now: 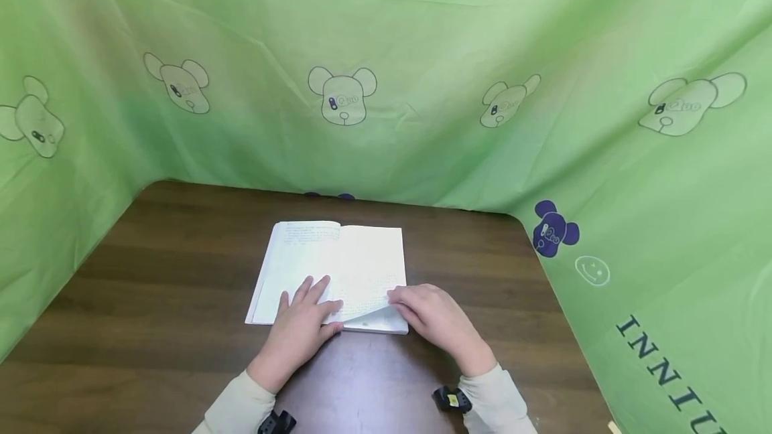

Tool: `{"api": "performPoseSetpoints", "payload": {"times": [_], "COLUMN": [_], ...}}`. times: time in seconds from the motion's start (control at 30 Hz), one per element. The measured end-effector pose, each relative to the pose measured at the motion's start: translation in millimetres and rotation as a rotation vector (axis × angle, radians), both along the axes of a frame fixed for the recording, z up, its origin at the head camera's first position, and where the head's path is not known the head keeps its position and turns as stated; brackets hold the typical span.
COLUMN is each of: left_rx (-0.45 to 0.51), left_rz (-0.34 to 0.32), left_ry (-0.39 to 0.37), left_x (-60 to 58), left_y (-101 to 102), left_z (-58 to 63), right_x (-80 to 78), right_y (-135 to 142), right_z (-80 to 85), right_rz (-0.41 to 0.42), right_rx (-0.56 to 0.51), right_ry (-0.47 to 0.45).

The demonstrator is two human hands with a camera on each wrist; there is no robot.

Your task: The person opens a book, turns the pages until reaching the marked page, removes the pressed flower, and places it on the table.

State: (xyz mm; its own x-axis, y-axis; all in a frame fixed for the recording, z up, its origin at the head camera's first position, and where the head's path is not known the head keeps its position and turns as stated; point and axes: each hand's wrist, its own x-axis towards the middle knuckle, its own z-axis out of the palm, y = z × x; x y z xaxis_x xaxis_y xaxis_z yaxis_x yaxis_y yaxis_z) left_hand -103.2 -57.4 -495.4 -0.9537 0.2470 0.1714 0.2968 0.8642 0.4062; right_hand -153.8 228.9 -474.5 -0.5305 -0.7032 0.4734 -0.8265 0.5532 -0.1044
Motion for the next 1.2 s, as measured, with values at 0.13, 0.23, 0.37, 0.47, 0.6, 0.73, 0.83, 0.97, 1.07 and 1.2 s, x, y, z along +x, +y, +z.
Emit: {"api": "performPoseSetpoints", "payload": {"times": [0.13,0.23,0.37,0.47,0.6,0.73,0.83,0.97,1.07,1.2], "left_rx": [-0.007,-0.014,-0.021,-0.009,0.017,0.058,0.098,0.104,0.080,0.026], "left_rz": [0.021,0.024,0.037,0.060,0.082,0.096,0.102,0.111,0.110,0.086], "left_ry": [0.008,0.014,0.025,0.028,0.030,0.068,0.110,0.193,0.259,0.307], "left_x": [-0.7,-0.7,-1.4,-2.6,-4.6,-7.1,-9.4,-11.7,-12.1,-12.0], "left_y": [2,3,3,3,2,1,-1,-4,-7,-12], "left_z": [0.8,1.4,2.0,1.5,0.9,1.4,1.8,1.2,0.4,0.9], "right_x": [-1.3,-1.2,-1.0,-1.4,-2.6,-2.8,-1.5,0.6,1.5,2.0], "right_y": [-1,0,1,2,1,-1,-1,1,1,1], "right_z": [1.5,2.8,4.2,3.2,1.4,0.1,-0.7,-2.2,-3.5,-4.8], "right_rz": [-0.016,-0.059,-0.140,-0.178,-0.168,-0.127,-0.102,-0.089,-0.090,-0.096], "right_rx": [-0.009,-0.038,-0.078,-0.090,-0.043,0.054,0.124,0.192,0.216,0.225], "right_ry": [0.035,0.056,0.053,0.036,-0.014,-0.123,-0.230,-0.341,-0.382,-0.407]}}
